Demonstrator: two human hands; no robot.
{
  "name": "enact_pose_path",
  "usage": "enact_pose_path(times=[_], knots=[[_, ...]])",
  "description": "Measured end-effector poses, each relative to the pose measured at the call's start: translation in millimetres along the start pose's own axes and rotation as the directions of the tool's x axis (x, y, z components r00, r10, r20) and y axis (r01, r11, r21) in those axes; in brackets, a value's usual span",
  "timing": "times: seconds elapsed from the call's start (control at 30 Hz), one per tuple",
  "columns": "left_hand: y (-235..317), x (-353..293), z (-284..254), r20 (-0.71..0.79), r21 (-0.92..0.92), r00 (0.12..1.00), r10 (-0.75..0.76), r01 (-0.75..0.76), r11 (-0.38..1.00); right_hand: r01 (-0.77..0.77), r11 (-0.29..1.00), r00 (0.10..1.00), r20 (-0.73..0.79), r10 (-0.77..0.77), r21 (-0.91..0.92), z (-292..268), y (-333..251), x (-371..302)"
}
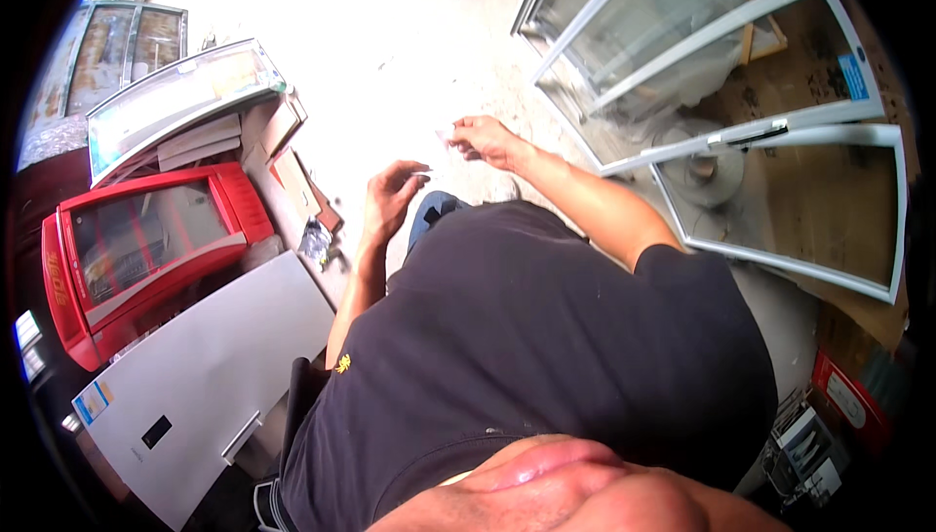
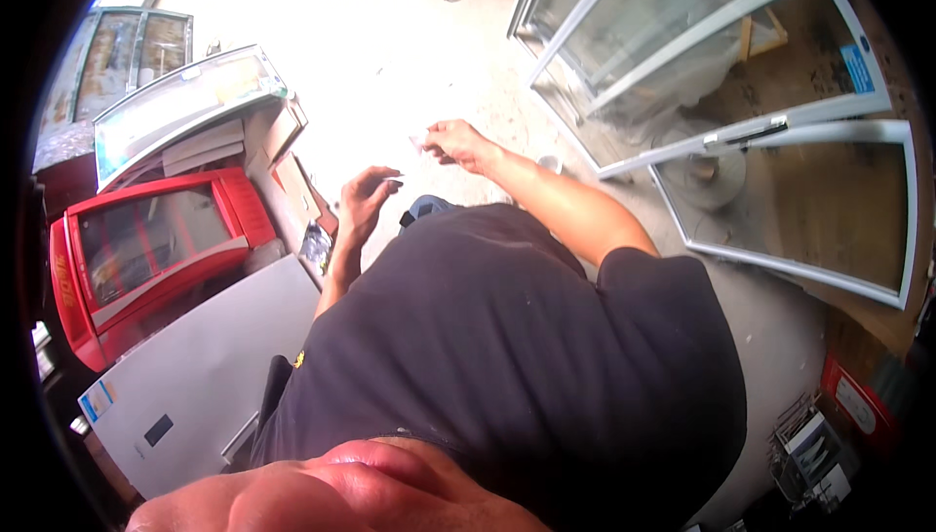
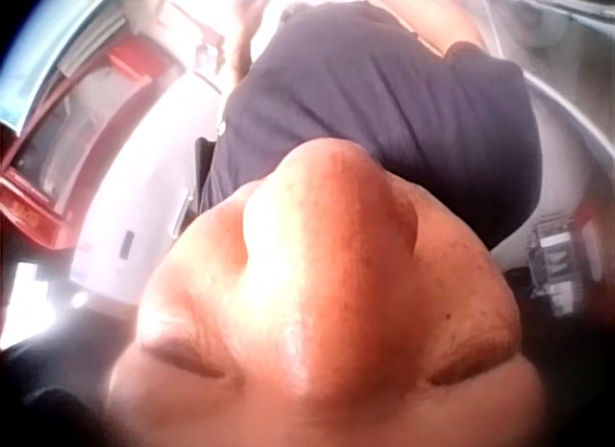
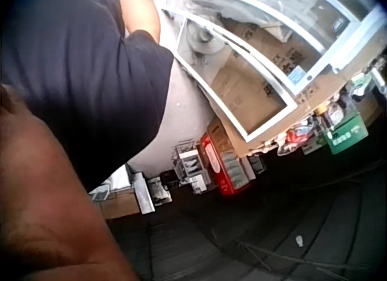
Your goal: The person peels protective tape from a refrigerator glass door frame and then cleans the glass surface with a paper towel.
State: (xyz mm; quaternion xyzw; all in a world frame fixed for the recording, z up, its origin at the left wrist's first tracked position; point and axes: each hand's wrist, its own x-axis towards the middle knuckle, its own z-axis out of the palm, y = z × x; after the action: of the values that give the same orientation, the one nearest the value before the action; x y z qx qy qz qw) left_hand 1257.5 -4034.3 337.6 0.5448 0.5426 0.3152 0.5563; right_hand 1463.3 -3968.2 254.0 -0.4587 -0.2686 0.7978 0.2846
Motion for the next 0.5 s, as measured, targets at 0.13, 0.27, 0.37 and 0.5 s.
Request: enact_pose_path(times=[0.13, 0.27, 0.37, 0.5], knots=[[9.7, 56.4, -2.4, -0.024, 0.075, 0.999, 0.039, -0.037, 0.996, -0.001, 0.99, 0.998, -0.067, 0.011, 0.142, -24.5, -22.7, 32.9], [20.5, 126.4, -14.9, -0.01, 0.249, 0.973, 0.229, -0.22, 0.943, 0.015, 0.979, 0.995, -0.096, 0.005, 0.203, -46.7, -41.9, 73.6], [34.2, 194.4, -19.8, 0.048, 0.224, 0.933, 0.357, -0.358, 0.906, 0.102, 0.968, 0.989, -0.131, -0.073, 0.231, -58.1, -81.5, 88.8], [57.8, 271.2, -44.1, 0.024, 0.163, 0.89, 0.456, -0.454, 0.876, 0.071, 0.976, 0.981, -0.193, -0.031, 0.203, -70.7, -143.3, 133.3]])
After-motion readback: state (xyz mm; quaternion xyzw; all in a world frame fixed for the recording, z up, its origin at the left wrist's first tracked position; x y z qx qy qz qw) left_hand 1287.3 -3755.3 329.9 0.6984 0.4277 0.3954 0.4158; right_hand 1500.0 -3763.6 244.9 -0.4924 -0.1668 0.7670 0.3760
